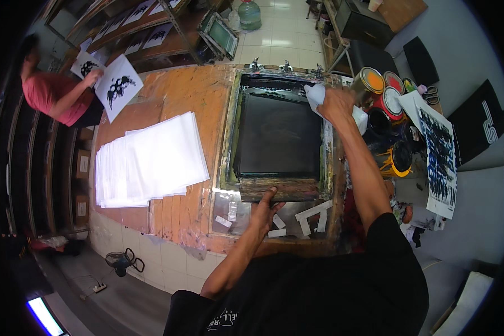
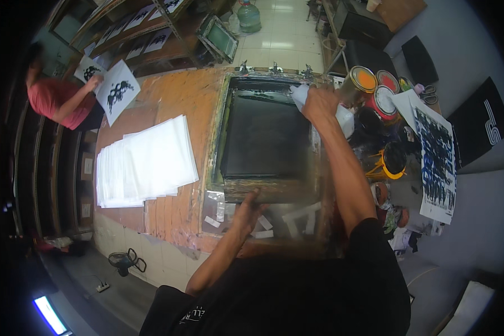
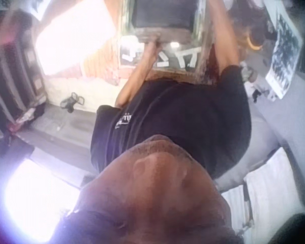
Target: The person performs a series of screen-printing cycles by placing a blank sheet on the glass bed, lowering the frame, spreading ink with a squeegee, and then raising the frame to remove the printed sheet.
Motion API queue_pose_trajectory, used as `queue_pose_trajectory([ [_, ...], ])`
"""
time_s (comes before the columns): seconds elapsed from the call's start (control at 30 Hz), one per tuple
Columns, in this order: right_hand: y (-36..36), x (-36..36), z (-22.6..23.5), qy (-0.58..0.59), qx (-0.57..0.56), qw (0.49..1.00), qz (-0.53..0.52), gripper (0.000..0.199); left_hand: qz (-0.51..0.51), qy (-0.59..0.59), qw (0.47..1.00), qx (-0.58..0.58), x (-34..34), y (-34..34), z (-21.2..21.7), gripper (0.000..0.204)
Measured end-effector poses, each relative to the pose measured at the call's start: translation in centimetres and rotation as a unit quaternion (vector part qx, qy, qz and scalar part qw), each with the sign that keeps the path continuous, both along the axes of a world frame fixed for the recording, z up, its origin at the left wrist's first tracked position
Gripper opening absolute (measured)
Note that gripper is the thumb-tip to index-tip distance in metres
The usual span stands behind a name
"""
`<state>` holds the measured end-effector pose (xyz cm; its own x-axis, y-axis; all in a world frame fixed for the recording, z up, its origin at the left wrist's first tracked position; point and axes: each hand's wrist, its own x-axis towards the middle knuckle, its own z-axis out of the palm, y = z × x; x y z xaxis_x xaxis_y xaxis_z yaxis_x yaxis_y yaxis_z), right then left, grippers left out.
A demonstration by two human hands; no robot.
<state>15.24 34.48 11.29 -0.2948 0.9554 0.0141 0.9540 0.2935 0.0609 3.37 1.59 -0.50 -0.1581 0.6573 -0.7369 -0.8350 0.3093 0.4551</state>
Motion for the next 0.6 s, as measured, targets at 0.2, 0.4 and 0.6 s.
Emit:
queue_pose_trajectory([
  [0.2, 1.4, -5.4, -0.4, 0.023, 0.001, 0.999, 0.047, 0.060, -0.005, 0.017, 1.000, -0.022, -0.1, 0.6, 2.6, 0.049],
  [0.4, 1.1, -4.4, -0.9, 0.057, -0.004, 0.997, 0.048, 0.063, -0.011, 0.012, 0.999, -0.032, -0.2, 0.3, 2.5, 0.048],
  [0.6, -1.5, 1.2, 0.4, 0.078, -0.028, 0.995, -0.053, 0.061, -0.031, 0.003, 0.999, -0.036, -0.5, 0.4, 2.0, 0.053],
])
